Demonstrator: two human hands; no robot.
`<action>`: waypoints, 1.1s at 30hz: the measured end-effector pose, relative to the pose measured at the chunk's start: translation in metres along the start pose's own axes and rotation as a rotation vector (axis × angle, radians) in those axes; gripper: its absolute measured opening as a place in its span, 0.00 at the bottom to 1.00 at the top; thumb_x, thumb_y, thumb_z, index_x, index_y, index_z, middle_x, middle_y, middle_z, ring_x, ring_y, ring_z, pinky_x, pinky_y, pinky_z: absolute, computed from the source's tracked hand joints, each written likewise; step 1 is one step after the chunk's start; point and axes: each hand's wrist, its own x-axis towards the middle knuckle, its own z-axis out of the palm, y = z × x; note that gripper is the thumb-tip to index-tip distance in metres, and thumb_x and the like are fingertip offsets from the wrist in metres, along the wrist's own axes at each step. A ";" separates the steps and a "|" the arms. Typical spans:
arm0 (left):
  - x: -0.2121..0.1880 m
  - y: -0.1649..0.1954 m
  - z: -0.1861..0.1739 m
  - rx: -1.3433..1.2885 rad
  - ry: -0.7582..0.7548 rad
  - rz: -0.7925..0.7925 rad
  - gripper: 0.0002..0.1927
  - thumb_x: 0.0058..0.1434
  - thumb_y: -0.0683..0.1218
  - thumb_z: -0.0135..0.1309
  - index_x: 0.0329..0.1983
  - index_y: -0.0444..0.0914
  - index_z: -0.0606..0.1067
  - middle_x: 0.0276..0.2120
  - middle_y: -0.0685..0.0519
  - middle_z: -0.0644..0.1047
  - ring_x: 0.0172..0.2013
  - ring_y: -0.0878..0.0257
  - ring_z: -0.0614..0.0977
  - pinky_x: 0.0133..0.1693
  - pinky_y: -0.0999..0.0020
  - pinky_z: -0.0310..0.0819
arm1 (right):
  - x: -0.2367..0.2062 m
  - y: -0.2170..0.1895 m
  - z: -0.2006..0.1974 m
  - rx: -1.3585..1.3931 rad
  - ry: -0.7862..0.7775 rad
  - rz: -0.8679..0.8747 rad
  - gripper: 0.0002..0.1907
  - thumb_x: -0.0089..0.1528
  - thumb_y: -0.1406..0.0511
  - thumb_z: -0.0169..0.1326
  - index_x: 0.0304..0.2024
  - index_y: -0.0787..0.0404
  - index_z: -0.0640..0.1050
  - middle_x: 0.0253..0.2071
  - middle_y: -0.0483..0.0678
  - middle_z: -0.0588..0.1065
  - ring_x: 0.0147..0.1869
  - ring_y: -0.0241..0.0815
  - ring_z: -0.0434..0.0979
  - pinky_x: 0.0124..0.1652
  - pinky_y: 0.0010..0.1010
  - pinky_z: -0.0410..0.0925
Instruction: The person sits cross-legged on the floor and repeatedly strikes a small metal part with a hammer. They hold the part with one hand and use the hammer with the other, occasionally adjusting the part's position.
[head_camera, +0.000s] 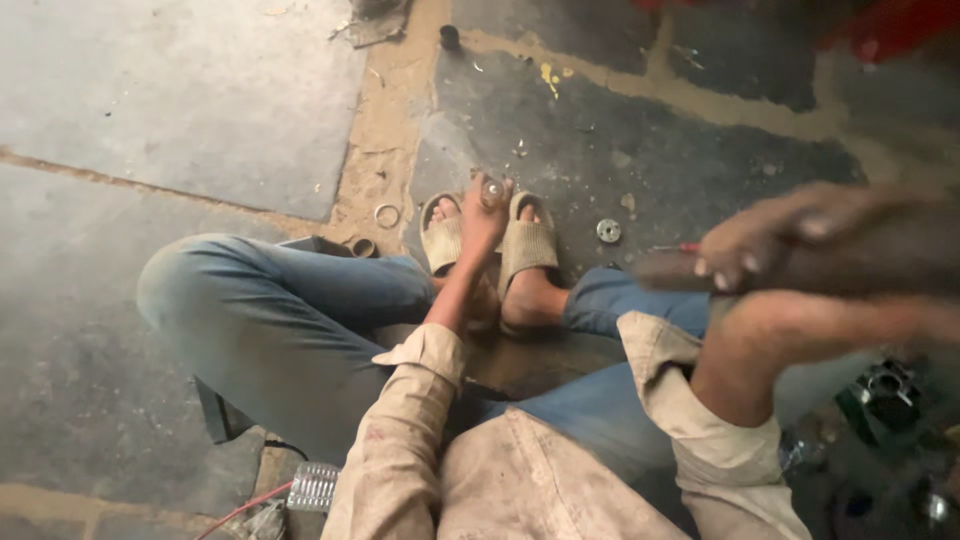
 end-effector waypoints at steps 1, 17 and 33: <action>-0.001 -0.001 0.000 0.017 -0.003 0.000 0.25 0.67 0.54 0.59 0.52 0.28 0.72 0.41 0.36 0.78 0.42 0.42 0.80 0.43 0.55 0.74 | -0.006 0.008 0.003 0.067 0.005 -0.055 0.23 0.68 0.52 0.54 0.36 0.66 0.78 0.25 0.58 0.74 0.31 0.55 0.76 0.30 0.43 0.68; 0.000 -0.001 0.000 -0.034 -0.065 -0.035 0.19 0.64 0.50 0.60 0.48 0.30 0.72 0.38 0.35 0.78 0.40 0.37 0.79 0.42 0.50 0.74 | -0.009 0.021 0.009 -0.015 -0.021 -0.007 0.25 0.67 0.50 0.53 0.31 0.67 0.77 0.22 0.59 0.75 0.26 0.54 0.78 0.28 0.45 0.69; 0.006 0.018 -0.007 -0.006 -0.079 -0.113 0.17 0.63 0.51 0.61 0.44 0.34 0.73 0.34 0.37 0.78 0.37 0.38 0.80 0.38 0.51 0.74 | -0.034 0.040 0.007 -0.086 -0.012 0.085 0.30 0.70 0.46 0.47 0.33 0.67 0.79 0.21 0.55 0.74 0.26 0.48 0.77 0.30 0.41 0.68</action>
